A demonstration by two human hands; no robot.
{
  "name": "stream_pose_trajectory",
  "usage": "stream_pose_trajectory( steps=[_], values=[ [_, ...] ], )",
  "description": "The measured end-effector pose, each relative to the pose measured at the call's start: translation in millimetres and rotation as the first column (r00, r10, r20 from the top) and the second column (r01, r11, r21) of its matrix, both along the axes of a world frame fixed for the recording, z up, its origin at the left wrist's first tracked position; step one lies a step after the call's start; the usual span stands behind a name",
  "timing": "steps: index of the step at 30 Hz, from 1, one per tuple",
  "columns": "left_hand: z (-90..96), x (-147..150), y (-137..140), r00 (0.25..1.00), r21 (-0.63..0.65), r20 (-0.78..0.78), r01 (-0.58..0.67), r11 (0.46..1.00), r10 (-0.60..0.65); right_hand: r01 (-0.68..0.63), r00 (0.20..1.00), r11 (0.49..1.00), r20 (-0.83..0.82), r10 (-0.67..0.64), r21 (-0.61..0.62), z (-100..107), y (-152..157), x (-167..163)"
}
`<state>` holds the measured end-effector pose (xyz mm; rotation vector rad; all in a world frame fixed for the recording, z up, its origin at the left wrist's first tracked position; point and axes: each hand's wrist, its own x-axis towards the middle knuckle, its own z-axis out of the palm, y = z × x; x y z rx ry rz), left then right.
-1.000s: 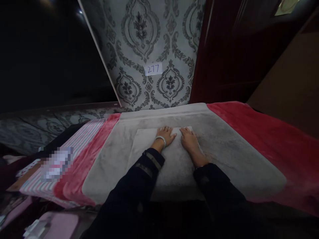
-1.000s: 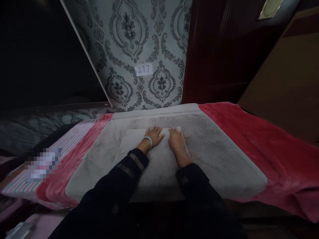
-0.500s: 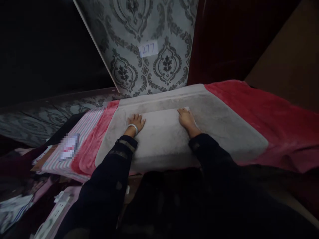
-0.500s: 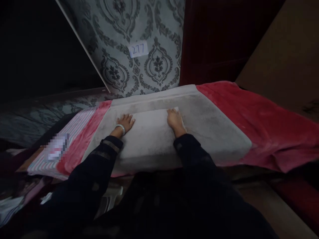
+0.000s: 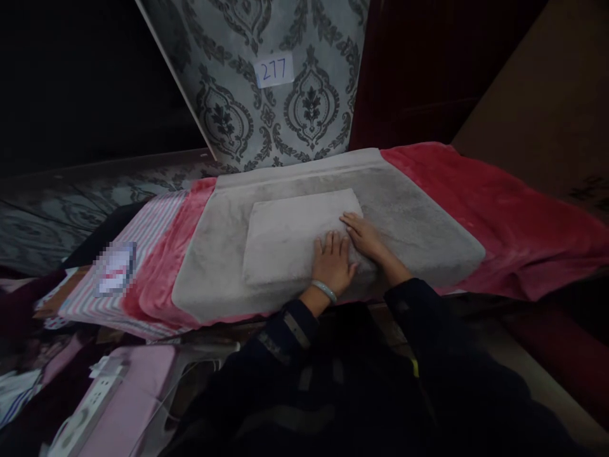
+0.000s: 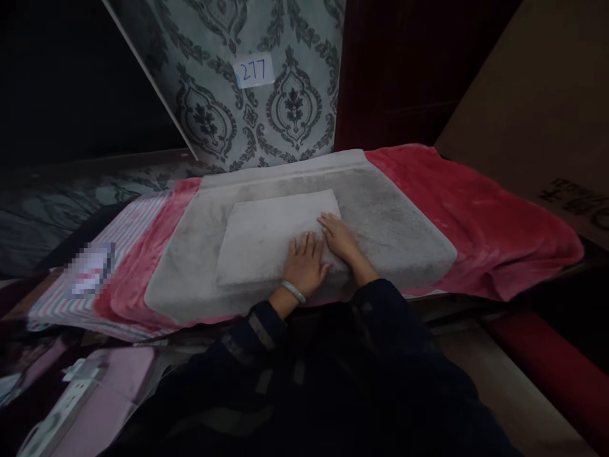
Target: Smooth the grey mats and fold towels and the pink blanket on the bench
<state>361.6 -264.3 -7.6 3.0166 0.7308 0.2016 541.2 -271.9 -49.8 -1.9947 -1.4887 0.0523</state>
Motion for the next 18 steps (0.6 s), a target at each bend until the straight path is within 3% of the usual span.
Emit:
stream_pose_trajectory(
  steps=[4,11,15,18],
  values=[
    [-5.0,-36.7,23.5,0.995,0.035,0.019,-0.103,0.994,0.103,0.006,1.000,1.000,0.003,-0.006,0.014,-1.1,-7.2,2.9],
    [-12.9,-147.8,60.6,0.958,0.068,0.089,-0.278,0.958,0.272,0.035,0.999,0.999,-0.007,-0.035,0.029,-6.7,-4.4,2.7],
    [-22.8,-190.5,71.4,0.904,-0.155,0.266,-0.303,0.940,0.335,0.091,0.996,0.995,-0.024,-0.091,0.038,-10.1,-4.8,2.7],
    [-19.9,-201.8,85.0,0.757,-0.458,0.444,-0.268,0.847,0.480,0.177,0.983,0.983,-0.067,-0.174,0.051,-14.6,-4.4,5.9]
  ],
)
